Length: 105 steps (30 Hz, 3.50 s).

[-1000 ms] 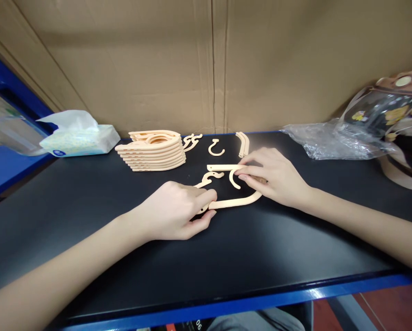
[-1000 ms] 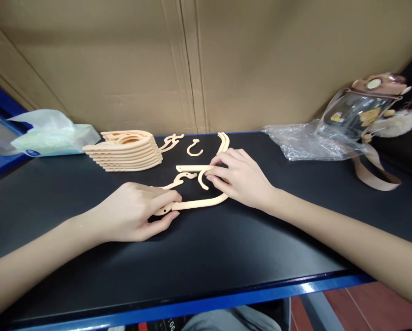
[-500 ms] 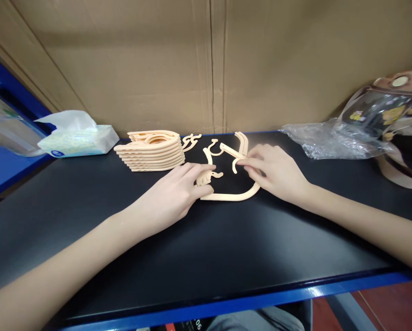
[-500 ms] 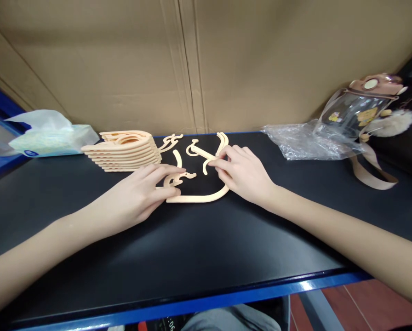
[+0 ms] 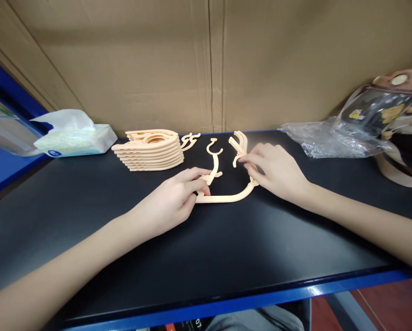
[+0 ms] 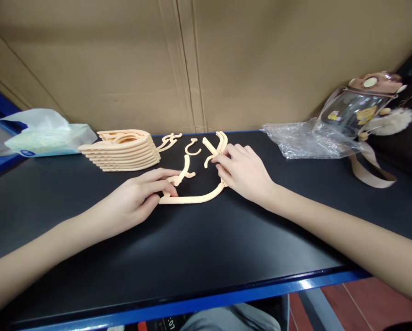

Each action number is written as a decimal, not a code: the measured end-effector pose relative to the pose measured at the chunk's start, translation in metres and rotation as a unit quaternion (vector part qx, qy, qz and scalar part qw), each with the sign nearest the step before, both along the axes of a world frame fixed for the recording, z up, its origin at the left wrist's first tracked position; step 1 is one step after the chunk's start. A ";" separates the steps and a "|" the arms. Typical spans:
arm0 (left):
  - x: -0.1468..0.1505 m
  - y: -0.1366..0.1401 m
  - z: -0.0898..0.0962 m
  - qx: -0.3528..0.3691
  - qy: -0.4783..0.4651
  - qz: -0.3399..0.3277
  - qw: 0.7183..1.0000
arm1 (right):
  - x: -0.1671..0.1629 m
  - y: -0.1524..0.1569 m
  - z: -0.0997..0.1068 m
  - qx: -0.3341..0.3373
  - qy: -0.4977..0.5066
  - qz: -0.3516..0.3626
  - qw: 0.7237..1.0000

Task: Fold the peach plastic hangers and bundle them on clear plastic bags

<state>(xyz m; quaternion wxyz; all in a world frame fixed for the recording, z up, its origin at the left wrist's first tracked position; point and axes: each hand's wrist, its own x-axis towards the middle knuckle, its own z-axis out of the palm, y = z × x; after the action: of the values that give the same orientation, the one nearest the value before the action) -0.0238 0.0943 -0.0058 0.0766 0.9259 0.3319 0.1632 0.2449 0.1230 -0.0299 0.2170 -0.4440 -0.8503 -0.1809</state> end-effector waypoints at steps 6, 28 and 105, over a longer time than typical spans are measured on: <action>0.006 -0.005 0.003 -0.024 -0.008 -0.005 1.000 | -0.001 0.000 0.000 -0.001 -0.004 -0.008 1.000; 0.011 -0.008 0.000 -0.049 0.017 -0.087 0.995 | -0.005 -0.003 0.002 0.001 -0.021 0.010 1.000; -0.003 0.012 -0.004 0.003 0.002 0.082 0.997 | -0.008 -0.013 0.007 -0.025 -0.082 0.092 0.992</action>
<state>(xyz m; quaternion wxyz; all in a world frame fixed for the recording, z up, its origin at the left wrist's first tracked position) -0.0267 0.1063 -0.0097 0.0591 0.8962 0.4063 0.1681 0.2368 0.1102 -0.0229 0.1509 -0.3528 -0.9068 -0.1747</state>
